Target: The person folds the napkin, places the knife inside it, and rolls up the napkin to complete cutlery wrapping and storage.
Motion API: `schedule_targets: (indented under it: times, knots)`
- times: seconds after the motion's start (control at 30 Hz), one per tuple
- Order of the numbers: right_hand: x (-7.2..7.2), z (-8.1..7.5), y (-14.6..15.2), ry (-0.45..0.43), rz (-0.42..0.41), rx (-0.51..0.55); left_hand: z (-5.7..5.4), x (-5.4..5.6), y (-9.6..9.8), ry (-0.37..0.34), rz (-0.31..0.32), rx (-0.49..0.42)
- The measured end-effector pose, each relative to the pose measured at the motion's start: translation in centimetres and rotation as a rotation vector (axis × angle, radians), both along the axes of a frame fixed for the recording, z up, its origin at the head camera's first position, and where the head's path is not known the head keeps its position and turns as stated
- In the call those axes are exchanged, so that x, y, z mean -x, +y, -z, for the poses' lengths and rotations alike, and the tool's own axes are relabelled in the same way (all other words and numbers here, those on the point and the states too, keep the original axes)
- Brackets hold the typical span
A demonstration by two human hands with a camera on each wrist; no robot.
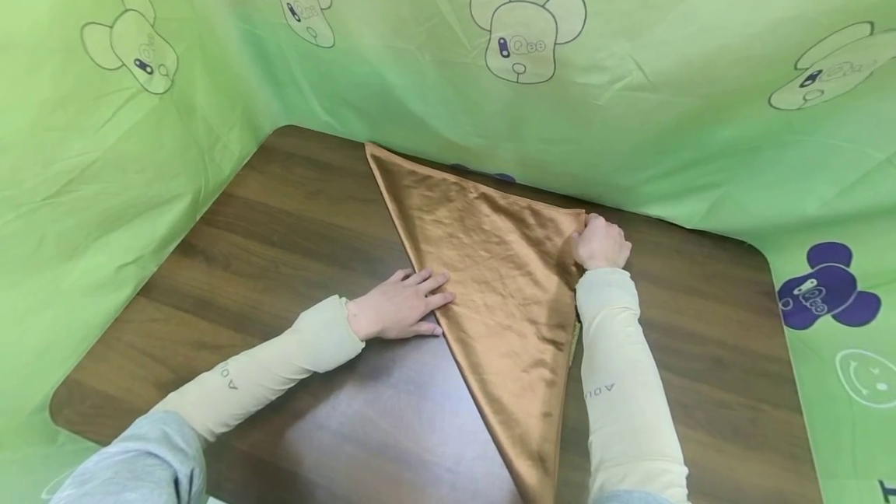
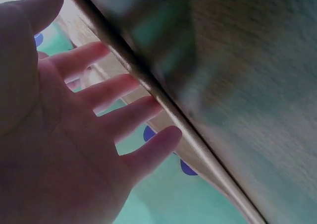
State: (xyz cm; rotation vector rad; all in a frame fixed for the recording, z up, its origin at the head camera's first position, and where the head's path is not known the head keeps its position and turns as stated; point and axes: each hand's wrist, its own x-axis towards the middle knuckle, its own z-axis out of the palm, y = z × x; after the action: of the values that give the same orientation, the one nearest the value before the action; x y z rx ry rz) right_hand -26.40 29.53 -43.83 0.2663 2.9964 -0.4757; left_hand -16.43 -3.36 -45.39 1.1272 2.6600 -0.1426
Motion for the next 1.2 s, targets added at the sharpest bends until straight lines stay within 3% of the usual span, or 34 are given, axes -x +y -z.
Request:
schedule_targets:
  times: [0.17,0.33,0.6,0.73,0.97,1.2]
  knots:
    - [0.0,0.3,0.0,0.078,0.052,0.059,0.0,0.2,0.0,-0.016,-0.009,0.006]
    - [0.0,0.3,0.3,0.186,0.038,0.059,-0.1,0.4,0.0,-0.031,-0.007,0.006]
    - [0.0,-0.1,0.1,0.246,0.074,0.071,-0.2,0.6,0.1,-0.032,-0.011,0.013]
    - [-0.1,0.1,0.1,0.193,0.067,0.049,-0.2,0.6,0.1,-0.039,-0.017,0.016]
    - [-0.3,0.9,-0.1,0.027,-0.057,-0.034,-0.1,0.4,0.1,-0.089,-0.032,0.027]
    - [-0.5,1.1,-0.4,-0.027,-0.088,-0.050,0.0,0.3,-0.1,-0.099,-0.035,0.020]
